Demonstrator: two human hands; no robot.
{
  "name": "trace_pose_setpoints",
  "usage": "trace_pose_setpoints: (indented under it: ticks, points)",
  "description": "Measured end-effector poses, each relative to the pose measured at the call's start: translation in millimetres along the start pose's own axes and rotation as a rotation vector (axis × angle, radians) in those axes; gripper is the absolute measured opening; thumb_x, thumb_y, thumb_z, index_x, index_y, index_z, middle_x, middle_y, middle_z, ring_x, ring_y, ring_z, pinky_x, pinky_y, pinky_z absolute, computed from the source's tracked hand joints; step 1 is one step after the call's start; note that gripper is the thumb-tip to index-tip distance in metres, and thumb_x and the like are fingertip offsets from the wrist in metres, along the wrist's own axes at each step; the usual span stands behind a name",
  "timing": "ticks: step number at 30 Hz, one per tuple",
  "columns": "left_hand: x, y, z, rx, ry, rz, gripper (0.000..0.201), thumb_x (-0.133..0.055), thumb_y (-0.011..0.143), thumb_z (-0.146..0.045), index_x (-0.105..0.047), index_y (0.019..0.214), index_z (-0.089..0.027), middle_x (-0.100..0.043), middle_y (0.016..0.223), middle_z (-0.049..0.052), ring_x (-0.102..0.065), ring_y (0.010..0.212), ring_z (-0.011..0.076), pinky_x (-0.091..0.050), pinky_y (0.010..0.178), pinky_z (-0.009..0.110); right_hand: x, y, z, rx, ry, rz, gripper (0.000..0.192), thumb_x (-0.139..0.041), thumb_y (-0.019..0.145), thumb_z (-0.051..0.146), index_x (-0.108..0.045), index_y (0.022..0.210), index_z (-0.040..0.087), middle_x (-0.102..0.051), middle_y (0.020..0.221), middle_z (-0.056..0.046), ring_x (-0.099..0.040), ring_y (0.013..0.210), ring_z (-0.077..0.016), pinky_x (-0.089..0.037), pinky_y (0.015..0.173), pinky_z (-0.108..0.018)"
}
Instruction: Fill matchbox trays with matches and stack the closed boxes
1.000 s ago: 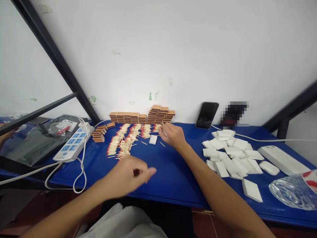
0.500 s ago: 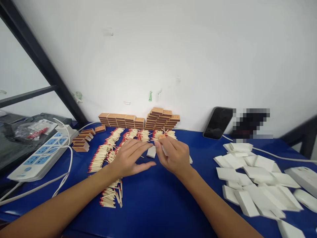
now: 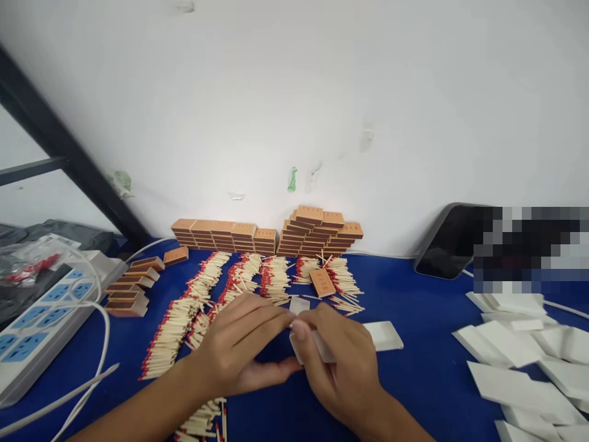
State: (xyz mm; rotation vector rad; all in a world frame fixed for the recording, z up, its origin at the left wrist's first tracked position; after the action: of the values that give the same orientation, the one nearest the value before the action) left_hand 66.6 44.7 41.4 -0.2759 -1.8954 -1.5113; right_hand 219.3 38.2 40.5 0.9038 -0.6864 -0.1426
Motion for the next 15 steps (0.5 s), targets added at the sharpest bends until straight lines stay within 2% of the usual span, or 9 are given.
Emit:
trace_pose_setpoints:
  ticks: [4, 7, 9, 12, 14, 15]
  points:
    - [0.6, -2.5, -1.5, 0.049, 0.018, -0.011, 0.034, -0.077, 0.088, -0.023, -0.066, 0.116, -0.008, -0.078, 0.100, 0.009, -0.071, 0.089, 0.0219, -0.059, 0.079, 0.038, -5.1, -8.5, -5.4, -0.013, -0.003, 0.048, 0.012, -0.049, 0.103, 0.027, -0.059, 0.103, 0.033, -0.069, 0.068, 0.003, -0.064, 0.048, -0.0183, -0.048, 0.041, -0.033]
    - [-2.4, 3.0, -4.2, -0.036, 0.022, 0.023, 0.031, -0.075, 0.090, -0.026, -0.066, 0.114, -0.009, -0.077, 0.100, 0.010, -0.070, 0.091, 0.0233, -0.059, 0.079, 0.038, -5.1, -4.7, -9.8, 0.008, -0.037, 0.089, 0.007, -0.051, 0.105, 0.030, -0.057, 0.108, 0.032, -0.071, 0.071, 0.003, -0.067, 0.051, -0.0185, -0.049, 0.044, -0.032]
    - [-2.3, 6.6, -4.4, -0.065, 0.026, 0.011, 0.023, -0.072, 0.089, -0.023, -0.065, 0.108, -0.011, -0.077, 0.099, 0.009, -0.070, 0.089, 0.0233, -0.059, 0.080, 0.039, -4.5, -0.7, -10.7, 0.048, -0.081, 0.115, 0.014, -0.051, 0.106, 0.032, -0.058, 0.118, 0.030, -0.075, 0.079, 0.000, -0.072, 0.060, -0.0201, -0.052, 0.052, -0.033]
    - [0.6, 9.0, -1.7, -0.052, 0.017, -0.029, 0.025, -0.071, 0.086, -0.022, -0.065, 0.109, -0.013, -0.077, 0.100, 0.008, -0.071, 0.091, 0.0240, -0.059, 0.083, 0.039, -2.4, 2.9, -12.3, 0.126, -0.096, 0.144, 0.018, -0.046, 0.109, 0.033, -0.058, 0.121, 0.027, -0.079, 0.091, -0.003, -0.076, 0.073, -0.0204, -0.056, 0.065, -0.032]
    - [2.0, 9.1, 4.6, -0.018, 0.019, -0.022, 0.027, -0.070, 0.086, -0.024, -0.065, 0.111, -0.015, -0.077, 0.099, 0.007, -0.070, 0.088, 0.0231, -0.059, 0.083, 0.039, 0.2, 5.4, -19.6, 0.149, -0.143, 0.168, 0.026, -0.043, 0.110, 0.038, -0.059, 0.123, 0.023, -0.079, 0.094, -0.005, -0.076, 0.076, -0.0208, -0.055, 0.067, -0.032]
    - [2.2, 8.9, 10.6, 0.023, 0.016, -0.003, 0.026, -0.070, 0.087, -0.025, -0.066, 0.111, -0.016, -0.076, 0.097, 0.007, -0.070, 0.087, 0.0227, -0.058, 0.083, 0.038, 2.9, 7.5, -26.4, 0.134, -0.179, 0.168, 0.028, -0.043, 0.110, 0.040, -0.060, 0.123, 0.021, -0.078, 0.090, -0.005, -0.074, 0.073, -0.0201, -0.053, 0.065, -0.031]
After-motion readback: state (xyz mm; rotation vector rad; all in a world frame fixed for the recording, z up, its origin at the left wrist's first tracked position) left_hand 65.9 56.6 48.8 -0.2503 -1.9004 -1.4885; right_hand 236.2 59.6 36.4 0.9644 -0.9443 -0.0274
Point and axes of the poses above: each hand's wrist, its own y-axis towards the middle knuckle, its own x-axis out of the back of the hand, z = x × y, the point moved 6 cm from there along y, towards the middle knuckle
